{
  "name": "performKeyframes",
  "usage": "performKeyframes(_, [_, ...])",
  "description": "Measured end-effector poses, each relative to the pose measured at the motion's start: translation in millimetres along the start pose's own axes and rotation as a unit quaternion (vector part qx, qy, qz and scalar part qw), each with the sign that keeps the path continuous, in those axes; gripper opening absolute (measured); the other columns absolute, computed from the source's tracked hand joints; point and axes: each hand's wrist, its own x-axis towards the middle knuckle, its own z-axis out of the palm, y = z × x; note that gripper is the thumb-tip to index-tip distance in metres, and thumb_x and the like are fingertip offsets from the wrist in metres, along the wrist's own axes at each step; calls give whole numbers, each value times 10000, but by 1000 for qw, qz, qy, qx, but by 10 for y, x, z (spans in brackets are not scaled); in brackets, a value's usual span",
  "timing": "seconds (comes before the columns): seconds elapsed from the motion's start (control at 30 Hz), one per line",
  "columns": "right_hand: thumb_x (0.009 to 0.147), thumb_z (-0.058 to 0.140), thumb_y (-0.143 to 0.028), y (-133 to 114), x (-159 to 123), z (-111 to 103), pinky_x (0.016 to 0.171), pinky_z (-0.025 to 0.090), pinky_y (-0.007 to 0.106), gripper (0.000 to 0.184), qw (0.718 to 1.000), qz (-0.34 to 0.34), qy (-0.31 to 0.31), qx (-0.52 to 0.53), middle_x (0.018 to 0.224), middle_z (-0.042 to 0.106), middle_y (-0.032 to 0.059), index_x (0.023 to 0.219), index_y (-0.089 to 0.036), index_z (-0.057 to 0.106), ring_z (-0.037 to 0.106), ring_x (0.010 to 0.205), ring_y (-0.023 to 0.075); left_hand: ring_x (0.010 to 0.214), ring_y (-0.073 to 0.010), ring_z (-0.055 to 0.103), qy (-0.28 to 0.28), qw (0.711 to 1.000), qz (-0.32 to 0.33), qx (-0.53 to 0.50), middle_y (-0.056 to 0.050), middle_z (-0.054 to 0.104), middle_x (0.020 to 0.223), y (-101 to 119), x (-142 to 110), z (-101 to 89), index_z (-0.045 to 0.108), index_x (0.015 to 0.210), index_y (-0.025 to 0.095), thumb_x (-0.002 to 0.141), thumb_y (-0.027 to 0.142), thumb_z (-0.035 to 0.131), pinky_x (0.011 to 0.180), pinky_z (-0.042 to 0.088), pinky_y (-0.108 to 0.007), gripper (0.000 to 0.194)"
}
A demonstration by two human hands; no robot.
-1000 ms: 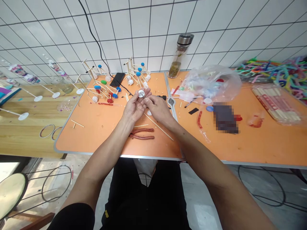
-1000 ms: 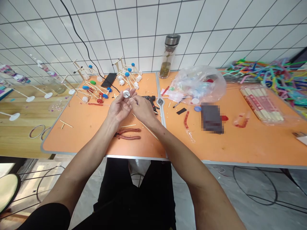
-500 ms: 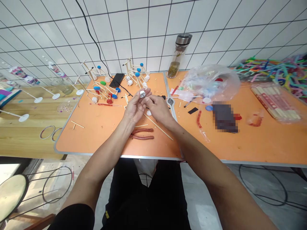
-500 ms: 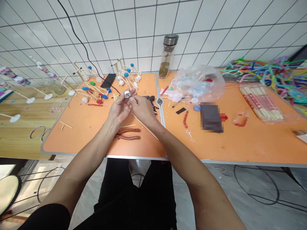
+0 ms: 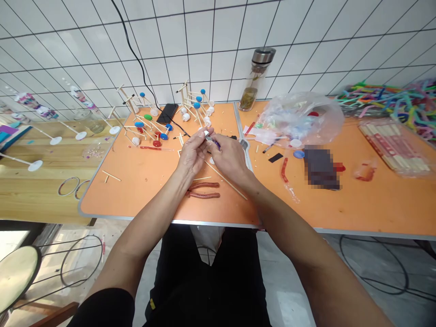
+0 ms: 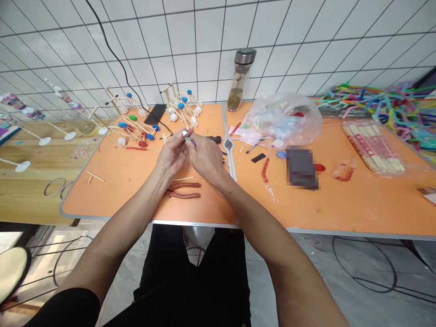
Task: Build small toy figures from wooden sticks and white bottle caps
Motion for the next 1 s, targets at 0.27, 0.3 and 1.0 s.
performKeyframes(0.27, [1000,665,-312,-7,153,-133,457,94,199,185,751,288,-236,545,677,402,-85,868,-192,616,117,508,63,1422,-255,744,-65,997,-38,5,-134,810,1447,103,-12,-32,790,1340,179,1100,202,569,1152,613,-362,327])
performKeyframes(0.3, [964,704,-303,-2,147,-121,455,95,195,156,751,283,-229,551,679,411,-87,887,-184,638,128,505,57,1422,-258,744,-64,997,-44,5,-134,804,1458,120,-10,-31,795,1325,178,1091,198,556,1130,624,-357,336])
performKeyframes(1.0, [1099,480,-312,-21,-21,108,821,488,348,249,999,2,-20,37,1110,782,120,1083,-217,709,692,989,278,1252,-242,829,-1,999,-16,36,-151,883,1205,119,53,-14,811,1031,160,1061,395,778,1127,630,-314,239])
